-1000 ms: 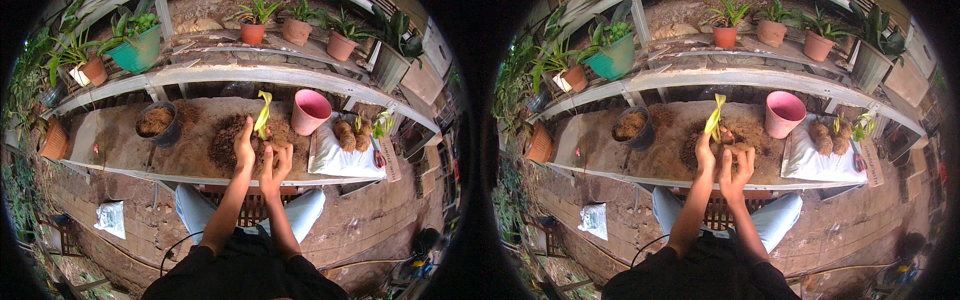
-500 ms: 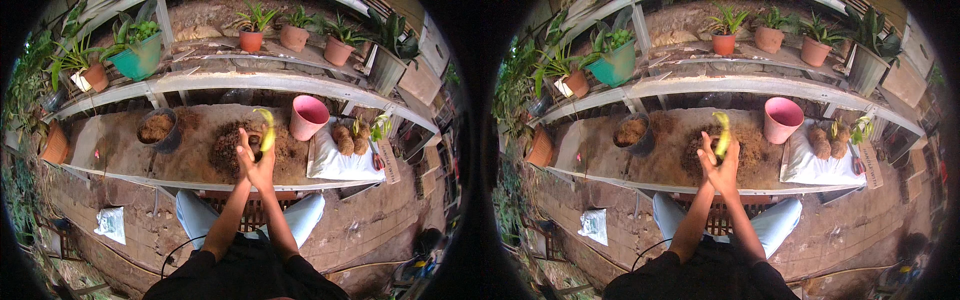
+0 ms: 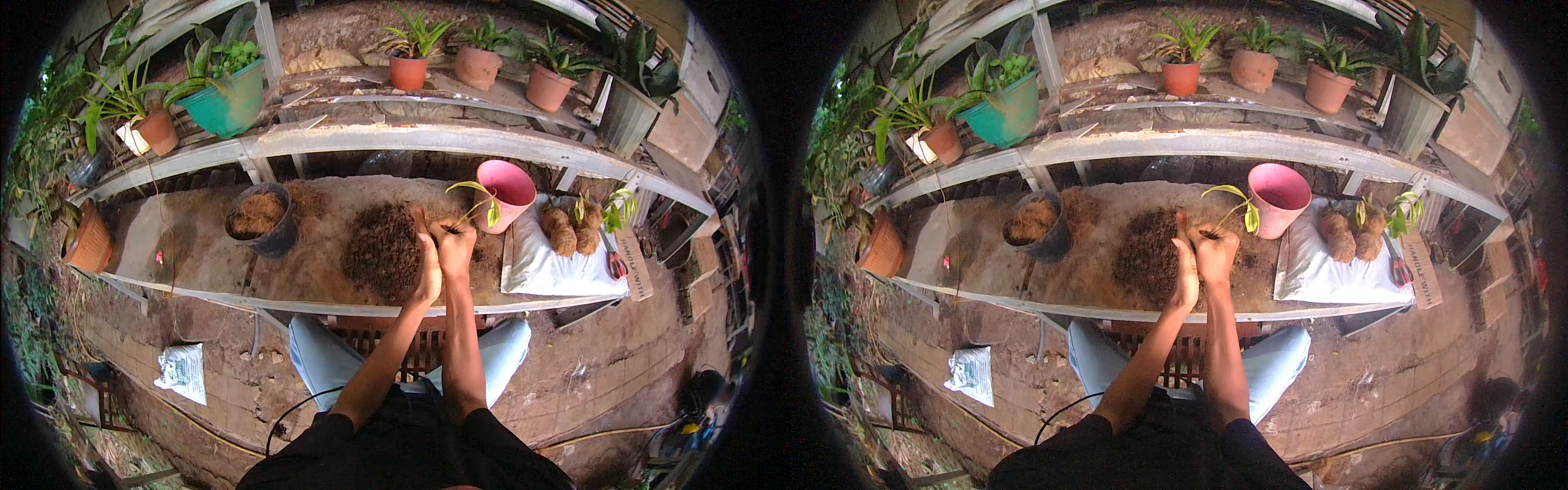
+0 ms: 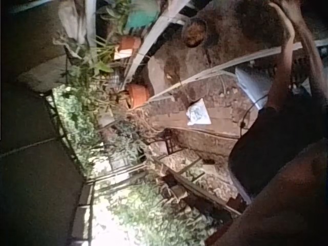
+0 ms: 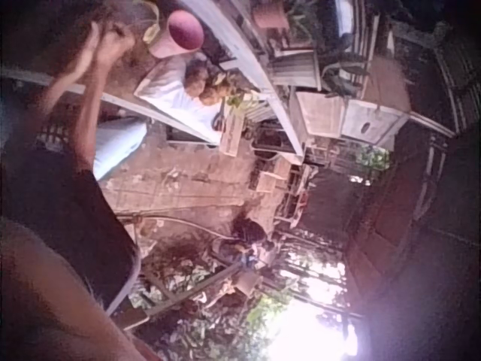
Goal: The person sits at a workbench and prepares a small plant cutting by hand. They gather soil, wrap it around the cutting's stem to form a ball, and repeatedly adjust the soil and leaves. The cutting remains in hand at the end of the clip.
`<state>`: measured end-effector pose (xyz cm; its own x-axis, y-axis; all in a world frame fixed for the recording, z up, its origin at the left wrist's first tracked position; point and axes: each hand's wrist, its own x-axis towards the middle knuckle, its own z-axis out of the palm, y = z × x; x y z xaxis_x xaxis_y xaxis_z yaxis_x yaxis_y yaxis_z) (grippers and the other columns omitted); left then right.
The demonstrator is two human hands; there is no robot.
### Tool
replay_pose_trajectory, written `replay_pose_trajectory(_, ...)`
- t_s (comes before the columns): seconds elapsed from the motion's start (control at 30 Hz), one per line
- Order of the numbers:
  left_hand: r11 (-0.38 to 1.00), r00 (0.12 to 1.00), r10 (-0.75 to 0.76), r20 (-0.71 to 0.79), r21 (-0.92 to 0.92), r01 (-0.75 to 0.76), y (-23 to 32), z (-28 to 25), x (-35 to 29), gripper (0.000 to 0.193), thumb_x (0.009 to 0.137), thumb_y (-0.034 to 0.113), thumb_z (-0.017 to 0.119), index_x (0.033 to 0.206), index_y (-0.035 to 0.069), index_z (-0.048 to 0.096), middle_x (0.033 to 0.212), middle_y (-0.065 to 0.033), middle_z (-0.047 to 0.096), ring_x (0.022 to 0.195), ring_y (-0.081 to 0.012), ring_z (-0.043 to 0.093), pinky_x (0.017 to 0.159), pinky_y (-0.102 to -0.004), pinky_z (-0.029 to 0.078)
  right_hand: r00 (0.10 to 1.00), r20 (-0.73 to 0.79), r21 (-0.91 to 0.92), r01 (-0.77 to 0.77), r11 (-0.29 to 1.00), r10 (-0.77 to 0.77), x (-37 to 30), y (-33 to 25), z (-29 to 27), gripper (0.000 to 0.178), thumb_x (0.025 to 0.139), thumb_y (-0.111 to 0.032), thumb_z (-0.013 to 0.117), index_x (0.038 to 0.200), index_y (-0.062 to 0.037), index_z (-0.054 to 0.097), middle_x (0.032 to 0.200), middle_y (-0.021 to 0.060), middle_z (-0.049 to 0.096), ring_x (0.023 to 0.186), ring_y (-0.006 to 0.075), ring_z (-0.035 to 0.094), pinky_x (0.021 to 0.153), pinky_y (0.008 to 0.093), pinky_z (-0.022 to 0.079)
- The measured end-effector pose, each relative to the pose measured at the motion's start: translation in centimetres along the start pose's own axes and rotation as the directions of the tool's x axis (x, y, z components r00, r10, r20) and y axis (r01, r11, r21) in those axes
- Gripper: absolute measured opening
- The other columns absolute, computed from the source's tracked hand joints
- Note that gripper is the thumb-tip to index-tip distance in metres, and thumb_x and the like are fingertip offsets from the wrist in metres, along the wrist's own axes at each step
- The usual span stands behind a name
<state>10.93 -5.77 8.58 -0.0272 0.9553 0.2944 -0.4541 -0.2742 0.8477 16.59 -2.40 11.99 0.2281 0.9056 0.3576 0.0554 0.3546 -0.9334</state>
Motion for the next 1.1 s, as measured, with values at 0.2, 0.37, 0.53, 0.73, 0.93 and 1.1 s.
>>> replay_pose_trajectory(0.2,1.0,0.999,-0.005,-0.033,0.014,0.006,-1.1,0.2,0.6,0.078,0.098,0.063,0.02,0.152,0.009,0.013,0.154,-0.0073,0.02,0.14,-0.0204,0.021,0.115,-0.0363,0.016,0.992,0.04,0.305,-0.127,0.944,0.12,0.9,1.8,-0.9,0.016,0.072,0.002,0.065,0.057,-0.002,0.059,0.056,-0.0018,0.056,0.052,0.0068,0.047,0.049,0.0267,0.035)
replay_pose_trajectory(0.37,0.996,0.992,-0.069,-0.104,0.055,0.075,-1.2,-1.5,1.6,0.073,0.101,0.058,0.027,0.15,0.004,0.029,0.145,-0.0067,0.041,0.126,-0.0175,0.038,0.108,-0.0339,0.027,0.961,0.128,0.424,-0.277,0.862,0.245,0.1,1.1,-2.1,0.014,0.076,-0.003,0.061,0.063,-0.0006,0.063,0.068,0.0039,0.063,0.061,0.0119,0.055,0.059,0.0261,0.042)
replay_pose_trajectory(0.53,0.991,0.984,-0.098,-0.149,0.08,0.11,-2.2,-3.2,2.3,0.073,0.099,0.062,0.032,0.146,0.006,0.039,0.136,-0.0076,0.051,0.11,-0.0167,0.052,0.099,-0.0348,0.038,0.923,0.203,0.603,-0.38,0.701,0.326,-0.9,1.1,-2.4,0.02,0.088,-0.015,0.055,0.089,0.0007,0.066,0.094,0.0101,0.068,0.085,0.0218,0.064,0.083,0.0328,0.048)
replay_pose_trajectory(0.73,0.986,0.983,-0.133,-0.128,0.085,0.145,-1.0,-2.8,1.9,0.071,0.1,0.058,0.033,0.138,0.0,0.047,0.141,-0.0179,0.048,0.132,-0.0264,0.043,0.11,-0.0394,0.03,0.891,0.198,0.631,-0.435,0.642,0.409,-2.7,3.2,-3.4,0.016,0.08,-0.013,0.066,0.072,-0.002,0.057,0.072,0.0124,0.061,0.066,0.0265,0.062,0.062,0.0383,0.051)
replay_pose_trajectory(0.93,0.982,0.983,-0.178,-0.053,0.059,0.181,-1.2,-2.6,1.7,0.069,0.101,0.057,0.032,0.133,-0.001,0.052,0.134,-0.0168,0.054,0.127,-0.0266,0.048,0.108,-0.0391,0.034,0.928,0.209,0.568,-0.372,0.734,0.308,-3.5,3.3,-3.7,0.016,0.073,-0.001,0.066,0.06,-0.0008,0.056,0.063,0.0116,0.06,0.053,0.0229,0.059,0.052,0.0348,0.049)
replay_pose_trajectory(1.1,0.984,0.988,-0.149,-0.042,0.093,0.152,-1.0,-2.3,1.9,0.072,0.1,0.06,0.03,0.133,0.0,0.052,0.135,-0.0166,0.054,0.128,-0.0273,0.048,0.108,-0.0399,0.033,0.919,0.175,0.665,-0.374,0.647,0.352,-3.2,3.5,-4.5,0.012,0.083,-0.011,0.061,0.075,-0.0023,0.06,0.075,0.0116,0.064,0.061,0.0224,0.062,0.056,0.0349,0.05)
